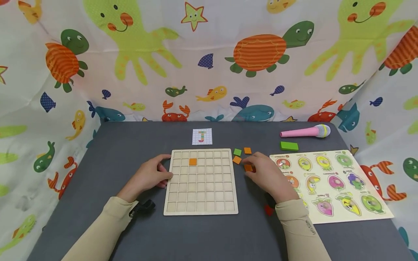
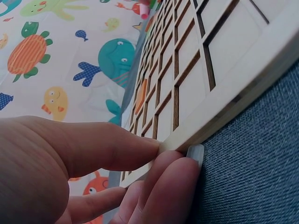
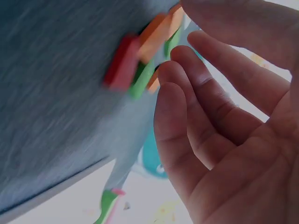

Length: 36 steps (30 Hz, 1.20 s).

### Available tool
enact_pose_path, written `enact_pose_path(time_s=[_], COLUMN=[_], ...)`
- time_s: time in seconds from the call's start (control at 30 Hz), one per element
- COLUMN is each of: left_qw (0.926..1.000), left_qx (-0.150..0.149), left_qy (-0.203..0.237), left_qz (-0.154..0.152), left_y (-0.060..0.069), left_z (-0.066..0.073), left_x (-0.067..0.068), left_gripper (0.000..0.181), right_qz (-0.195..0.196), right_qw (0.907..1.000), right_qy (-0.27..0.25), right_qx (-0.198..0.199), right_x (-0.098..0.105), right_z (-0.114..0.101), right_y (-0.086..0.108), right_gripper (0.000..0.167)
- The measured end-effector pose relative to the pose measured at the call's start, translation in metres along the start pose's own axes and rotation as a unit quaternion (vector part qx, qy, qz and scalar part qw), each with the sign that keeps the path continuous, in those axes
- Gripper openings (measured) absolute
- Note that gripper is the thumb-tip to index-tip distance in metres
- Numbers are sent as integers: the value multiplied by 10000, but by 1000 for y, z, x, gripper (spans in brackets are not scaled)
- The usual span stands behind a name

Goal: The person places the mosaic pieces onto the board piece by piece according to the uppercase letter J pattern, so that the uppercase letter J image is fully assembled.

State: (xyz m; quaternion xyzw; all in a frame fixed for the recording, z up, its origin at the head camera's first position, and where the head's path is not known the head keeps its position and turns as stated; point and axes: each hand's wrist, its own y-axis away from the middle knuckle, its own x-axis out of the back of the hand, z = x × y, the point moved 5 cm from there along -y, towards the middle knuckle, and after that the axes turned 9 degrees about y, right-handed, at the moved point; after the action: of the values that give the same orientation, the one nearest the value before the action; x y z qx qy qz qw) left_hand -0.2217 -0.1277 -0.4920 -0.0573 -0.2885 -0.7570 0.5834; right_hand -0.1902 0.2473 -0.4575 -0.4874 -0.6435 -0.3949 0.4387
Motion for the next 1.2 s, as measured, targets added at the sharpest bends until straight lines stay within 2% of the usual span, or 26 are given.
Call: enact_pose_path(time_s=[0.13, 0.3, 0.73, 0.9, 1.2], left_qw=[10000, 9999, 9999, 9999, 9998], left_qx=[12, 30, 115, 29, -68], left_qy=[77, 139, 84, 116, 176], left_qz=[23, 37, 13, -21, -61], left_y=[1, 1, 2, 1, -2], left_z=[-4, -6, -2, -2, -5], left_x=[1, 1, 0, 0, 0], left_gripper=[76, 76, 76, 76, 77], right_qz=[-46, -31, 205, 315, 205], right_qw=[10000, 10000, 9992, 9989, 9992], right_qy=[4, 52, 339, 353, 334], right_qx=[-60, -53, -16, 66, -21], right_x=[0, 1, -6, -6, -6], right_z=[9, 9, 9, 9, 8], right_y=[1, -2, -1, -1, -3], right_gripper=[35, 31, 26, 24, 25])
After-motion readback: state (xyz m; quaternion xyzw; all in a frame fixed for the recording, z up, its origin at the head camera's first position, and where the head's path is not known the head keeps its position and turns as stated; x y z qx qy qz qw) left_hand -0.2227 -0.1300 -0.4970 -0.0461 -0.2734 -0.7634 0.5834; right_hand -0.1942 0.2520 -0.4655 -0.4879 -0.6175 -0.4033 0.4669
